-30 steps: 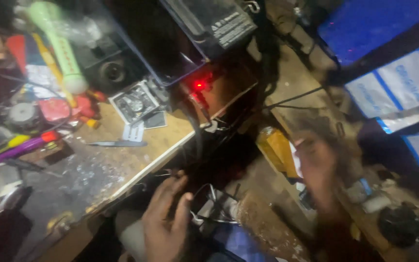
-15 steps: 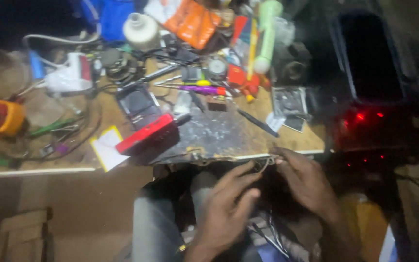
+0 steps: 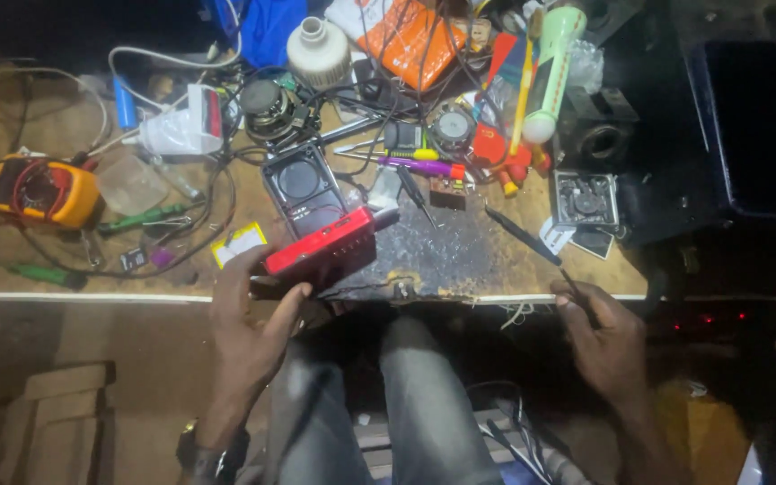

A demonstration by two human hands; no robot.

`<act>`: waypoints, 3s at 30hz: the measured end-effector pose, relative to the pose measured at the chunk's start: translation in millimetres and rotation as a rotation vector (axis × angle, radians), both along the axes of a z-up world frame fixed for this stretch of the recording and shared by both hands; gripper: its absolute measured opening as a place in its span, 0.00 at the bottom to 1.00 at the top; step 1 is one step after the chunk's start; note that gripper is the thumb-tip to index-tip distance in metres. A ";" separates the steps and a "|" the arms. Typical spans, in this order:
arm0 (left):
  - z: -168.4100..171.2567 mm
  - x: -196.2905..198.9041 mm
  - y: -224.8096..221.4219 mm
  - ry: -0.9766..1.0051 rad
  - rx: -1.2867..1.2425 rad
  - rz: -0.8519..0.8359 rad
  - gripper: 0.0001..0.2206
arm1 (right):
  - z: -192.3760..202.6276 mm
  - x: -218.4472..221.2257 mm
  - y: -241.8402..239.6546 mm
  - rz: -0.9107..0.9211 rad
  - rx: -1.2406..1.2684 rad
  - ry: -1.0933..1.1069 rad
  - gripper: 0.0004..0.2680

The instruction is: Troubleshooting and repairing the audio output of a small portable radio by disassembling the casing and inspecting internal components.

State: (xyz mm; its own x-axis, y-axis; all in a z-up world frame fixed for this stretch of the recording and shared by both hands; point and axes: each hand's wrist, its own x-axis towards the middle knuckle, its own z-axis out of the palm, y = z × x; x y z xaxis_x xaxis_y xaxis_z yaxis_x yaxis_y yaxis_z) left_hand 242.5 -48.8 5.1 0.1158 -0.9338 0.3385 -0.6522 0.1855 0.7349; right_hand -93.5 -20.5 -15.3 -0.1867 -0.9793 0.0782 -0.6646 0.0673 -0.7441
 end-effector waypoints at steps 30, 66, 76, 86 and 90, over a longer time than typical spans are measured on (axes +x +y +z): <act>-2.4 -4.2 -9.1 0.146 -0.030 -0.164 0.09 | -6.2 -2.7 -2.6 -0.043 0.083 0.002 0.08; 14.5 -131.2 5.3 0.293 -0.047 -0.147 0.07 | -9.4 -3.4 -3.9 -0.040 0.026 0.104 0.07; 10.3 -158.1 7.0 0.228 0.026 -0.120 0.07 | -3.3 4.2 -3.3 0.003 -0.070 0.073 0.06; 9.2 -179.5 2.5 0.231 0.003 -0.112 0.07 | -5.5 -1.1 -4.2 -0.059 -0.092 0.003 0.06; 6.2 -186.2 2.6 0.216 -0.014 -0.133 0.08 | -10.9 -3.9 3.2 -0.132 -0.043 -0.099 0.06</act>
State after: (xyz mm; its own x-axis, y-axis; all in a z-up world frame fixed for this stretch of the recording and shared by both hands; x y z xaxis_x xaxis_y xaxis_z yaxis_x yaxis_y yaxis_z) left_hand 56.3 -46.2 11.3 0.0629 -0.9411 0.3321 -0.4496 0.2704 0.8513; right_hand -97.4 -17.3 -26.2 -0.3224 -0.9419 0.0944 -0.5756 0.1159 -0.8095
